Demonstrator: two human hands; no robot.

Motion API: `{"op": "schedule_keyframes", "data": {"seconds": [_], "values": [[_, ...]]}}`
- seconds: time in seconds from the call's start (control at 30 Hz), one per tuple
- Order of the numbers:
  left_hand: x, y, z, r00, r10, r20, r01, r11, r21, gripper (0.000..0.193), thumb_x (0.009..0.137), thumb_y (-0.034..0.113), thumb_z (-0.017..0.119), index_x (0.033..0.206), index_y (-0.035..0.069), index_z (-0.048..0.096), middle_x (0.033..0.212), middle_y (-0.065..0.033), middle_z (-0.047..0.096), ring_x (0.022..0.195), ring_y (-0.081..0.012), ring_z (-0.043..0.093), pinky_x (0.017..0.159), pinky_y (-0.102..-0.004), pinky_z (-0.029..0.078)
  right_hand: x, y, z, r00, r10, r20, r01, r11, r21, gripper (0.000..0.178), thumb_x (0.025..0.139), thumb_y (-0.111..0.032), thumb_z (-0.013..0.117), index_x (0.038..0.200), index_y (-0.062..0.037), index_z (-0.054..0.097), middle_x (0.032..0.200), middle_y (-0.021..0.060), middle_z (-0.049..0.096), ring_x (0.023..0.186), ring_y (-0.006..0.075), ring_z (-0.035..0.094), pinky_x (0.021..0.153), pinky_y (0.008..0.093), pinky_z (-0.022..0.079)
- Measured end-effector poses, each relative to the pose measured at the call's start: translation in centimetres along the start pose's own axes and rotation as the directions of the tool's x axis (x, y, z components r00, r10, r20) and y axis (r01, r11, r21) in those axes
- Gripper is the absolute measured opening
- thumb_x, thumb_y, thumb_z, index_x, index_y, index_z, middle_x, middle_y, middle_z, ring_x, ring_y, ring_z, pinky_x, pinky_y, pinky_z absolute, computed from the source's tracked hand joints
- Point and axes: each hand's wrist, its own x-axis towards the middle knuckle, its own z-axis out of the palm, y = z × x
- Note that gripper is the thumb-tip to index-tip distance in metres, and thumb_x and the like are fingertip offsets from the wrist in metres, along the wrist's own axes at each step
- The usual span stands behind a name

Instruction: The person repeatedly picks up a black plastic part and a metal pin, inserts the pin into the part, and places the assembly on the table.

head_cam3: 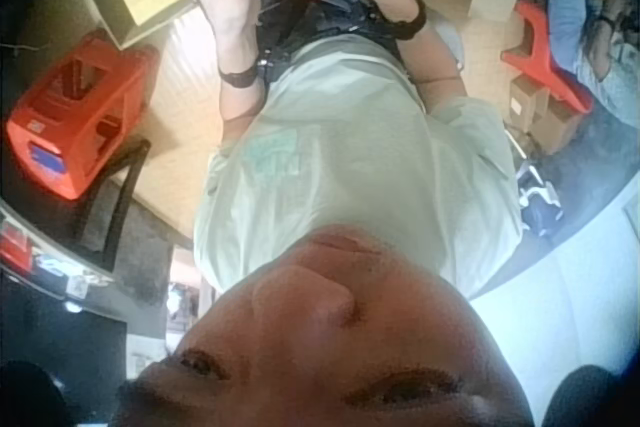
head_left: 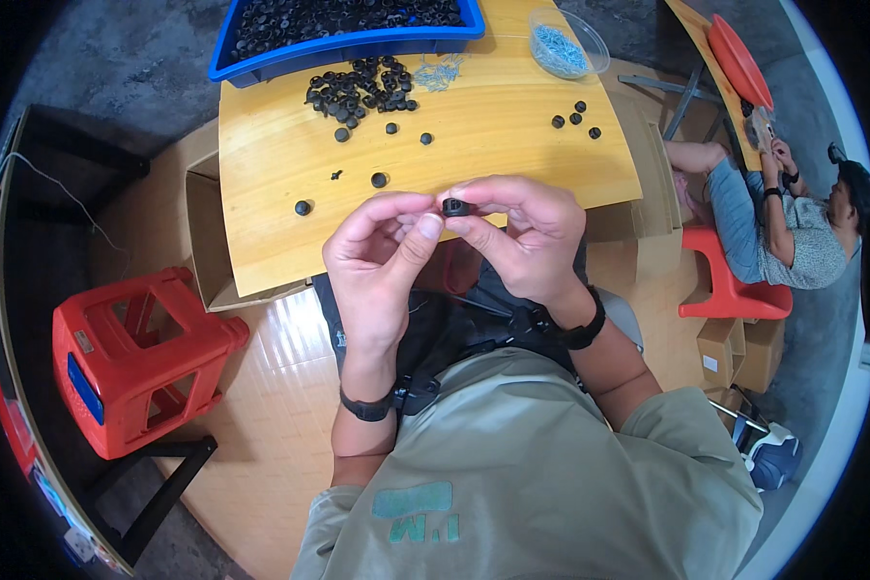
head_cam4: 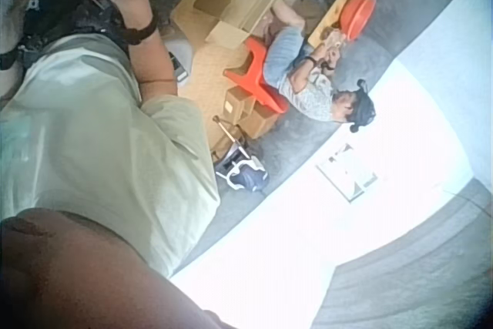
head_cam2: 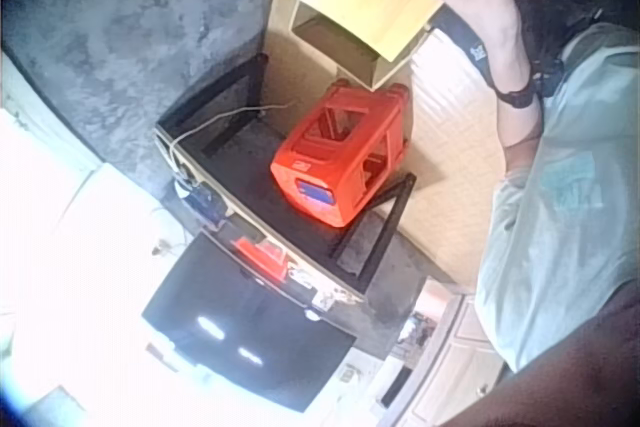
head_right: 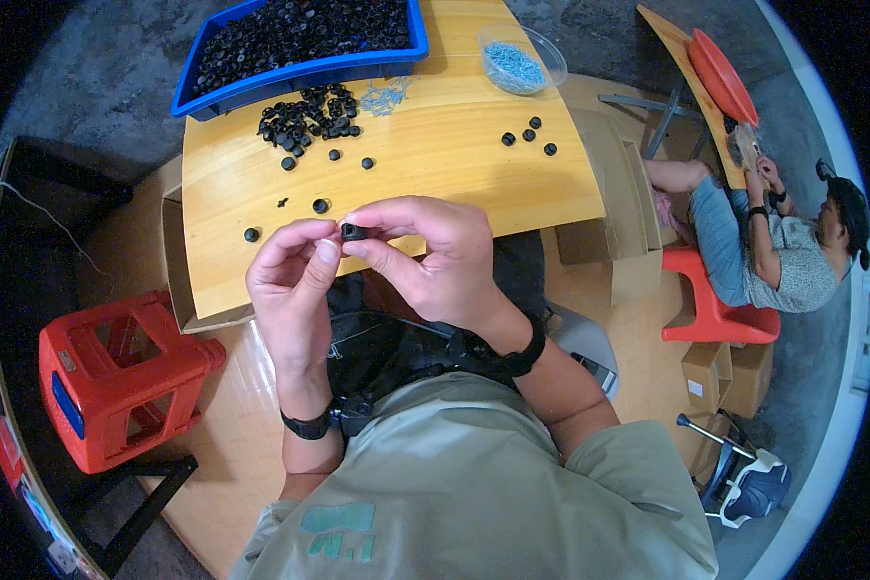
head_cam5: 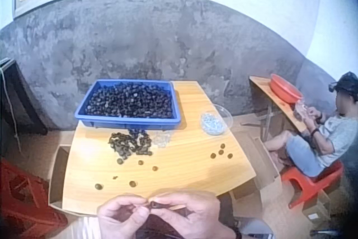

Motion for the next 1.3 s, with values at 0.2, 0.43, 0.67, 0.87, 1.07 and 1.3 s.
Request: {"op": "schedule_keyframes", "data": {"seconds": [0.2, 0.43, 0.67, 0.87, 1.07, 1.3], "values": [[0.1, 0.2, 0.3, 0.998, -0.058, -0.002, 0.058, 0.994, 0.09, 0.024, 0.085, 0.0, 0.065, 0.108, -0.003, 0.059, 0.09, -0.0043, 0.062, 0.084, -0.0089, 0.059, 0.078, -0.0221, 0.048, 0.7, 0.0, 0.1, 0.989, 0.006, 0.148, 0.012, 0.993, -0.121, 0.021, 0.074, 0.0, 0.072, 0.094, 0.0002, 0.065, 0.089, 0.0119, 0.069, 0.08, 0.0208, 0.069, 0.07, 0.0286, 0.055], [1.2, -0.5, -3.9, 0.985, 0.048, -0.168, 0.085, 0.708, 0.701, 0.018, 0.08, 0.004, 0.064, 0.094, -0.001, 0.055, 0.079, -0.0064, 0.06, 0.065, -0.0094, 0.055, 0.059, -0.0237, 0.046, 1.4, 0.6, -0.4, 0.902, 0.21, 0.376, -0.136, 0.967, -0.214, 0.023, 0.075, -0.007, 0.072, 0.097, -0.002, 0.065, 0.092, 0.013, 0.067, 0.084, 0.024, 0.067, 0.074, 0.0314, 0.054], [2.2, 1.0, -9.8, 0.921, 0.253, -0.296, 0.251, 0.197, 0.948, 0.019, 0.079, 0.01, 0.067, 0.085, -0.006, 0.059, 0.067, -0.0097, 0.06, 0.06, -0.0124, 0.057, 0.058, -0.0261, 0.047, 2.3, 2.0, -1.5, 0.847, 0.36, 0.39, -0.239, 0.915, -0.325, 0.022, 0.081, -0.019, 0.07, 0.092, -0.0002, 0.066, 0.087, 0.014, 0.068, 0.078, 0.0228, 0.067, 0.07, 0.0316, 0.054], [2.5, 1.1, -10.1, 0.933, 0.23, -0.277, 0.242, 0.169, 0.956, 0.023, 0.08, 0.013, 0.07, 0.088, -0.006, 0.061, 0.067, -0.0101, 0.059, 0.059, -0.0132, 0.056, 0.058, -0.0266, 0.046, 4.7, 4.7, -1.8, 0.836, 0.429, 0.342, -0.232, 0.841, -0.489, 0.018, 0.08, -0.016, 0.067, 0.09, -0.0008, 0.067, 0.082, 0.0152, 0.068, 0.076, 0.026, 0.067, 0.068, 0.0336, 0.053], [2.7, 0.8, -9.2, 0.917, 0.351, -0.191, 0.129, 0.191, 0.973, 0.019, 0.082, 0.011, 0.068, 0.092, -0.004, 0.061, 0.068, -0.01, 0.057, 0.058, -0.0161, 0.053, 0.056, -0.029, 0.044, 8.3, 5.8, -0.9, 0.862, 0.354, 0.364, -0.034, 0.755, -0.655, 0.016, 0.077, -0.013, 0.064, 0.089, -0.0029, 0.067, 0.084, 0.0152, 0.068, 0.077, 0.0303, 0.066, 0.07, 0.0388, 0.052], [2.6, -1.6, -5.0, 0.97, 0.242, -0.011, -0.07, 0.325, 0.943, 0.015, 0.084, 0.011, 0.065, 0.09, -0.003, 0.062, 0.069, -0.0128, 0.055, 0.054, -0.0213, 0.05, 0.052, -0.0318, 0.041, 10.2, 8.5, 7.2, 0.859, 0.182, 0.478, 0.213, 0.722, -0.658, 0.014, 0.073, -0.004, 0.059, 0.083, -0.003, 0.068, 0.082, 0.0168, 0.067, 0.078, 0.0338, 0.066, 0.068, 0.0422, 0.053]]}}
